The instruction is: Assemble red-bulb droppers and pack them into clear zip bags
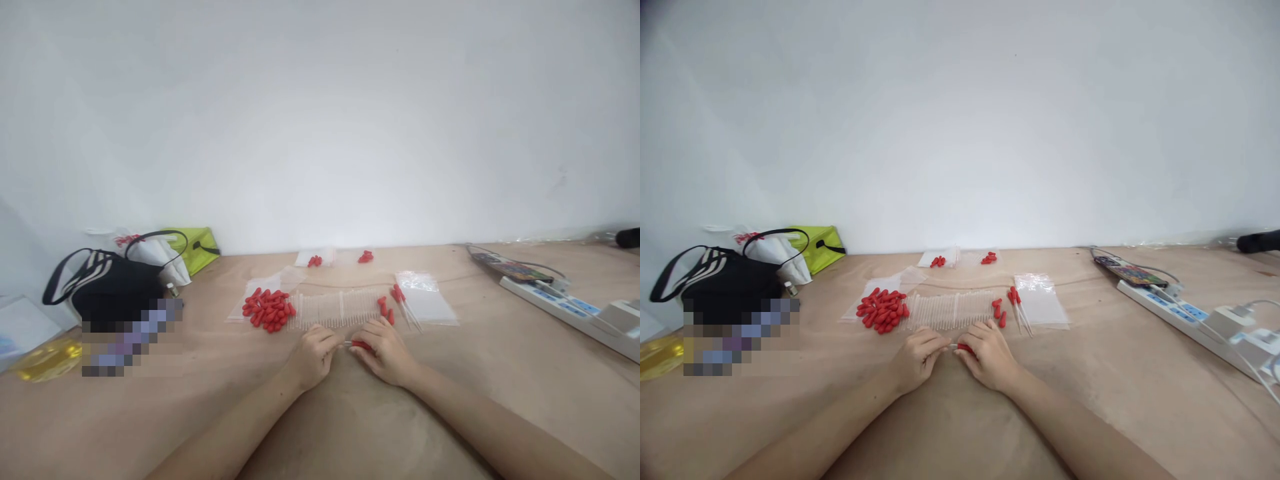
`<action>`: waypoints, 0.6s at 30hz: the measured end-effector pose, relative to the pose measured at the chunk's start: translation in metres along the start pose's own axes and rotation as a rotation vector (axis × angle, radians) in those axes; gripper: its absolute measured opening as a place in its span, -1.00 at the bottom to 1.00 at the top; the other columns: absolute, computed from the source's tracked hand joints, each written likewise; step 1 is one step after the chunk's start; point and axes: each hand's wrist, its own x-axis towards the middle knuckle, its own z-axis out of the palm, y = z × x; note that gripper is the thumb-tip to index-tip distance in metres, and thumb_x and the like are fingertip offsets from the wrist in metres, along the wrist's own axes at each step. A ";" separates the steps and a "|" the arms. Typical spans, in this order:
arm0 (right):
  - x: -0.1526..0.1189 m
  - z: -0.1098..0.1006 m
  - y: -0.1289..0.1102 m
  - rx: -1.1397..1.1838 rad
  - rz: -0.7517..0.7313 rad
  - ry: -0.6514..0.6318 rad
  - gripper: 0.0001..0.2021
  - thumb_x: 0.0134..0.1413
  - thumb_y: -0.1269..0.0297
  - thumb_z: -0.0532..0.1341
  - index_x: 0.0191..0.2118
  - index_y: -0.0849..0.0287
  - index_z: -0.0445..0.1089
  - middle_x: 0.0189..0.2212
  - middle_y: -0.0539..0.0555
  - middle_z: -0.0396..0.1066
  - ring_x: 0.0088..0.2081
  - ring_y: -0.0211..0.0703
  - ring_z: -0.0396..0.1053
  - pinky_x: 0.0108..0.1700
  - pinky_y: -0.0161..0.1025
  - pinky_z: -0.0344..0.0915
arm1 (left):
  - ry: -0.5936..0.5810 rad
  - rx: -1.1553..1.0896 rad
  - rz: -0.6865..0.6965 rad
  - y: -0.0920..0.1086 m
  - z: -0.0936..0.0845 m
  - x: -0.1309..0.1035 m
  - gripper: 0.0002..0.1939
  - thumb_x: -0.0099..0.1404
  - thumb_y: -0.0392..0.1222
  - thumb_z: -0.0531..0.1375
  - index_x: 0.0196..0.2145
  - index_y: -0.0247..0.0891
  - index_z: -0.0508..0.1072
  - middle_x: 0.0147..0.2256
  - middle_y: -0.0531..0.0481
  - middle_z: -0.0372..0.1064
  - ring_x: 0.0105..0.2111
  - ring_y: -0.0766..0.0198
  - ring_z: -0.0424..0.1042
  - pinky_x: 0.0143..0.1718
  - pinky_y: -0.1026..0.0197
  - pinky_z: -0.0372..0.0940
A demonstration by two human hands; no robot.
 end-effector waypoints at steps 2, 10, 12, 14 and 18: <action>0.001 -0.002 0.001 0.083 0.017 -0.006 -0.87 0.04 0.30 0.08 -0.37 0.14 0.36 -0.47 0.06 0.38 -0.38 -0.17 0.28 -0.30 -0.20 0.14 | 0.021 -0.010 0.000 -0.001 0.000 0.000 -0.74 0.25 -0.31 -0.05 -0.31 -0.27 0.43 -0.46 -0.06 0.40 -0.45 0.26 0.34 -0.36 0.20 0.24; 0.017 0.004 -0.004 0.832 0.486 0.316 -0.73 -0.11 0.13 0.18 -0.27 0.13 0.22 -0.53 -0.04 0.33 -0.47 -0.26 0.31 -0.41 -0.30 0.24 | 0.081 -0.092 -0.035 0.004 -0.001 0.004 -0.75 0.26 -0.17 0.03 -0.14 -0.26 0.36 -0.32 -0.08 0.42 -0.30 0.24 0.37 -0.25 0.20 0.27; 0.025 -0.005 0.007 0.891 0.593 0.380 -0.69 -0.14 0.08 0.18 -0.28 0.14 0.21 -0.57 -0.07 0.28 -0.54 -0.29 0.27 -0.48 -0.32 0.21 | 0.065 -0.062 -0.051 0.005 -0.006 0.004 -0.69 0.25 -0.15 0.03 -0.06 -0.26 0.30 -0.24 -0.10 0.39 -0.22 0.20 0.33 -0.17 0.15 0.23; 0.030 -0.020 0.025 0.836 0.720 0.425 -0.66 -0.13 0.05 0.15 -0.25 0.17 0.24 -0.57 -0.05 0.29 -0.57 -0.29 0.25 -0.52 -0.33 0.18 | 0.074 0.001 -0.116 0.003 -0.009 0.004 -0.67 0.25 -0.17 0.02 -0.03 -0.26 0.27 -0.18 -0.12 0.35 -0.16 0.16 0.29 -0.12 0.11 0.19; 0.032 -0.046 0.067 0.437 0.877 0.378 -0.71 -0.14 0.14 0.13 -0.30 0.22 0.32 -0.63 -0.03 0.31 -0.58 -0.25 0.27 -0.50 -0.31 0.15 | 0.095 0.136 -0.266 -0.004 -0.011 0.003 -0.76 0.19 -0.20 0.07 -0.17 -0.23 0.37 -0.24 -0.09 0.34 -0.19 0.13 0.28 -0.17 0.06 0.17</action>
